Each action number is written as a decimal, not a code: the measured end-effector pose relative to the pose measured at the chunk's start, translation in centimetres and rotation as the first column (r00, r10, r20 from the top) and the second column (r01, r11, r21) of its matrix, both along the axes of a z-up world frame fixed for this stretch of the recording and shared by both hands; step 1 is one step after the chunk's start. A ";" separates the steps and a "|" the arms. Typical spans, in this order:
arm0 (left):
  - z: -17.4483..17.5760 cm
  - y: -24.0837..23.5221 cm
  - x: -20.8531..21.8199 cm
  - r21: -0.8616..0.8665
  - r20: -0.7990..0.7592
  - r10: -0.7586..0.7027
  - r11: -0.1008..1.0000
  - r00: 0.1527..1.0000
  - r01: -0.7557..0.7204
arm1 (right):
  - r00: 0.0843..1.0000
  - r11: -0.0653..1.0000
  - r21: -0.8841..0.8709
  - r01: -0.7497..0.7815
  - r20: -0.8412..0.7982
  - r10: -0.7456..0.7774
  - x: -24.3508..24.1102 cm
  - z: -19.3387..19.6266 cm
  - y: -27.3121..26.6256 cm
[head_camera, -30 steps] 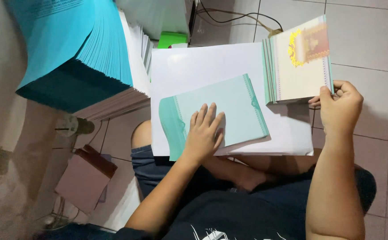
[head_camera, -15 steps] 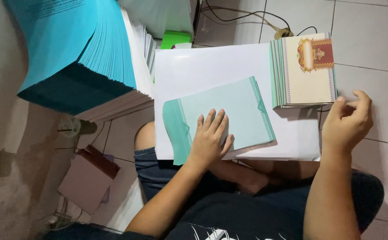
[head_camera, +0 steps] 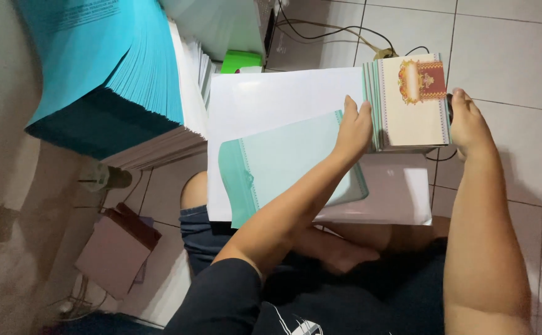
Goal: The person sits on the floor and folds a light blue cover around a stack of papers. They smooth the cover and press the spine to secure the binding, then place the finished book onto a stack of similar items.
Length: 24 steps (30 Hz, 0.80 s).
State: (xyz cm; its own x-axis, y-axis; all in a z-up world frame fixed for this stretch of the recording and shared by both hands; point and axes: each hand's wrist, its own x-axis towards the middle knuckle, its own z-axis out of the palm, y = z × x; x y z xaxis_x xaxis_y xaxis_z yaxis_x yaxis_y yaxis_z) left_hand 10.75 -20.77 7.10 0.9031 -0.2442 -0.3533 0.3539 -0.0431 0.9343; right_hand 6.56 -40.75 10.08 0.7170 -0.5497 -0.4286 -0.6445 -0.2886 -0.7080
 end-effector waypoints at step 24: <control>-3.9 18.2 -10.4 0.831 0.544 -0.658 0.507 0.521 -0.228 | 0.869 0.807 -0.499 -0.317 0.188 0.458 -12.0 -4.7 13.0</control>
State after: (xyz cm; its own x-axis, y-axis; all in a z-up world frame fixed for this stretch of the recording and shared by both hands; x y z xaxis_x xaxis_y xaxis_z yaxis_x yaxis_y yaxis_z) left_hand 0.34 -2.52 3.23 0.8166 -0.5211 0.2484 -0.5746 -0.7749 0.2634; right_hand -5.48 -27.70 5.33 0.9601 -0.2755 0.0469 -0.1994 -0.7927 -0.5761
